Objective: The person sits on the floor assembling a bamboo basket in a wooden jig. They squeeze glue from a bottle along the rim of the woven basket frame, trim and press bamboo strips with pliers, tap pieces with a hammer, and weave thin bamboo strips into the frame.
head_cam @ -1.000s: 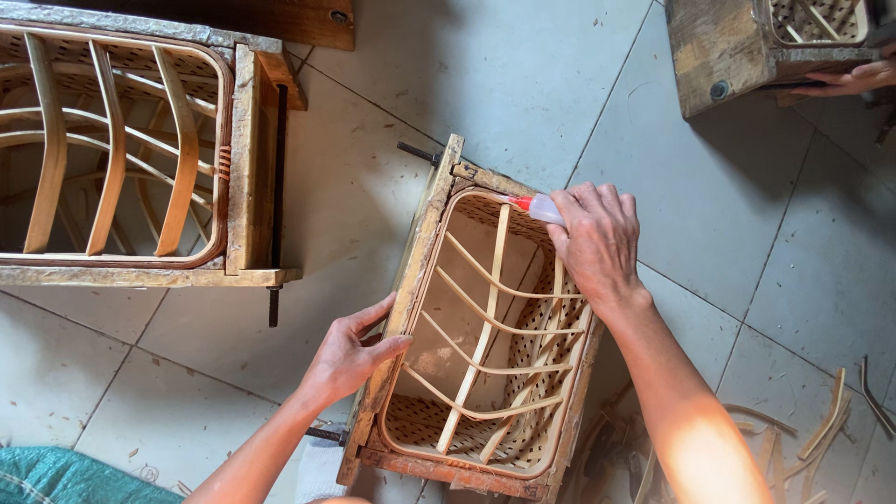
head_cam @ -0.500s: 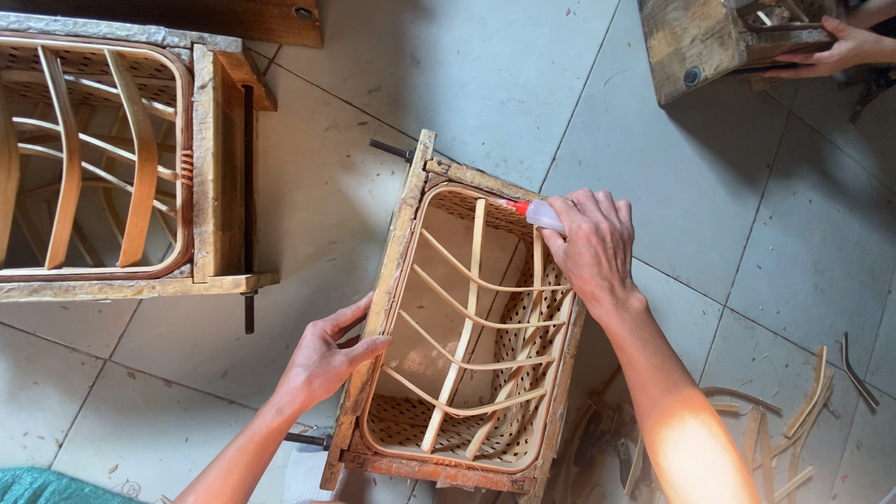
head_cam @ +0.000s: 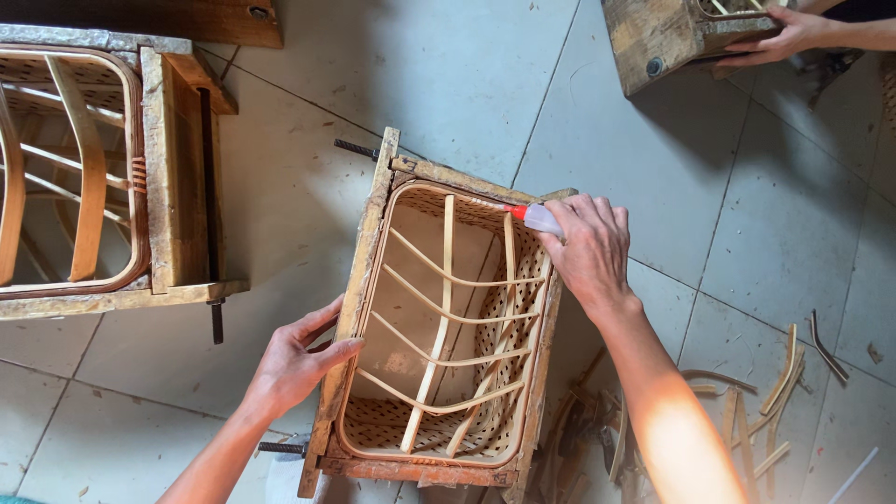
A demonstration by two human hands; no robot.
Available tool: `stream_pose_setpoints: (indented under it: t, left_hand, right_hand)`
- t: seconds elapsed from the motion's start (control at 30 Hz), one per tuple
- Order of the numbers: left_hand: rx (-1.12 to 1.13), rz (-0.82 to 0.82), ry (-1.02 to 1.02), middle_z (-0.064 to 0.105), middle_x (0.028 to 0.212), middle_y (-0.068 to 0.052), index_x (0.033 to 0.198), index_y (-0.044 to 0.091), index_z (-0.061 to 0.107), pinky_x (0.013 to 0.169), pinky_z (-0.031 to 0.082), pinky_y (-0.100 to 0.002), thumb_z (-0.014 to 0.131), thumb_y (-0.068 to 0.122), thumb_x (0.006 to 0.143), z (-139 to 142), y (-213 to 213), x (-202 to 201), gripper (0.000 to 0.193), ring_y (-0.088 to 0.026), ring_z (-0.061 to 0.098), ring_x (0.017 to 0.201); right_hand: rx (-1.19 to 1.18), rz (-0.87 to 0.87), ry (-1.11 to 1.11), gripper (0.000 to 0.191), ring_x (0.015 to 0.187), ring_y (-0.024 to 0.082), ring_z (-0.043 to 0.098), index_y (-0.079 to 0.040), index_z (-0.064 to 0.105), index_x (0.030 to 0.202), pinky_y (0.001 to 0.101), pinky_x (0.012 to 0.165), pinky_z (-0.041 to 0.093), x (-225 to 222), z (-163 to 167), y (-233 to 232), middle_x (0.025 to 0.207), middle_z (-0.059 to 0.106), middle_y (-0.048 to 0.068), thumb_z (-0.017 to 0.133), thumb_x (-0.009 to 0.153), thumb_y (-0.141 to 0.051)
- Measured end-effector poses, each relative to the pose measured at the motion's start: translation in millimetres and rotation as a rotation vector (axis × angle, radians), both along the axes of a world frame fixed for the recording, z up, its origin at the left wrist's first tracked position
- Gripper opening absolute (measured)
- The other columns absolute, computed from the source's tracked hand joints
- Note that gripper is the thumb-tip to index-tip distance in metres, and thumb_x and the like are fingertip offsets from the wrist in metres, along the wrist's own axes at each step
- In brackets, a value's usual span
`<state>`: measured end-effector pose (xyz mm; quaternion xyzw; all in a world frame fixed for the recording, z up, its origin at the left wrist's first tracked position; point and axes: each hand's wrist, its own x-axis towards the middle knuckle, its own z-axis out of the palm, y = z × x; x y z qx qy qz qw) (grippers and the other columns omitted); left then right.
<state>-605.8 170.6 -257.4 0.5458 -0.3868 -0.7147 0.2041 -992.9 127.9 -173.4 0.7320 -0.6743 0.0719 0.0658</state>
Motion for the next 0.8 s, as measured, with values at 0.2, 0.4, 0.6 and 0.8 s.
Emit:
stream_pose_setpoints:
  t: [0.2, 0.4, 0.6, 0.8]
  left_hand:
    - [0.013, 0.008, -0.003, 0.070, 0.136, -0.005, 0.147, 0.011, 0.055, 0.096, 0.057, -0.030, 0.081, 0.011, 0.078, -2.1, -0.2, -1.9, 0.074, -0.012, 0.068, 0.109]
    - [0.007, 0.014, 0.021, 0.070, 0.136, -0.007, 0.147, 0.009, 0.055, 0.101, 0.053, -0.030, 0.082, 0.011, 0.077, -3.7, 0.6, -3.2, 0.075, -0.012, 0.066, 0.118]
    - [0.025, 0.005, -0.034, 0.072, 0.133, -0.009, 0.148, 0.010, 0.055, 0.103, 0.052, -0.031, 0.082, 0.012, 0.075, -5.8, 0.8, -6.8, 0.077, -0.015, 0.066, 0.118]
    - [0.024, 0.000, -0.071, 0.071, 0.134, -0.009, 0.147, 0.010, 0.055, 0.104, 0.051, -0.031, 0.083, 0.013, 0.075, -6.2, 0.9, -10.3, 0.077, -0.014, 0.064, 0.121]
  right_hand:
    - [0.005, 0.025, 0.094, 0.035, 0.098, 0.024, 0.061, -0.011, 0.075, 0.111, 0.0397, 0.088, 0.042, -6.5, 4.2, -0.6, 0.103, 0.070, 0.004, 0.086, 0.079, -0.018]
    - [0.015, 0.010, 0.093, 0.038, 0.097, 0.024, 0.060, -0.010, 0.075, 0.113, 0.0399, 0.088, 0.041, -26.2, 10.6, 10.1, 0.100, 0.070, 0.004, 0.088, 0.078, -0.020]
    - [0.005, -0.032, 0.042, 0.039, 0.098, 0.023, 0.061, -0.010, 0.076, 0.112, 0.0391, 0.087, 0.041, -46.1, 13.6, 23.4, 0.102, 0.071, 0.003, 0.089, 0.075, -0.019]
    - [-0.006, -0.014, 0.053, 0.037, 0.098, 0.023, 0.061, -0.010, 0.076, 0.112, 0.0387, 0.087, 0.041, -52.4, 7.3, 20.8, 0.103, 0.071, 0.003, 0.088, 0.078, -0.019]
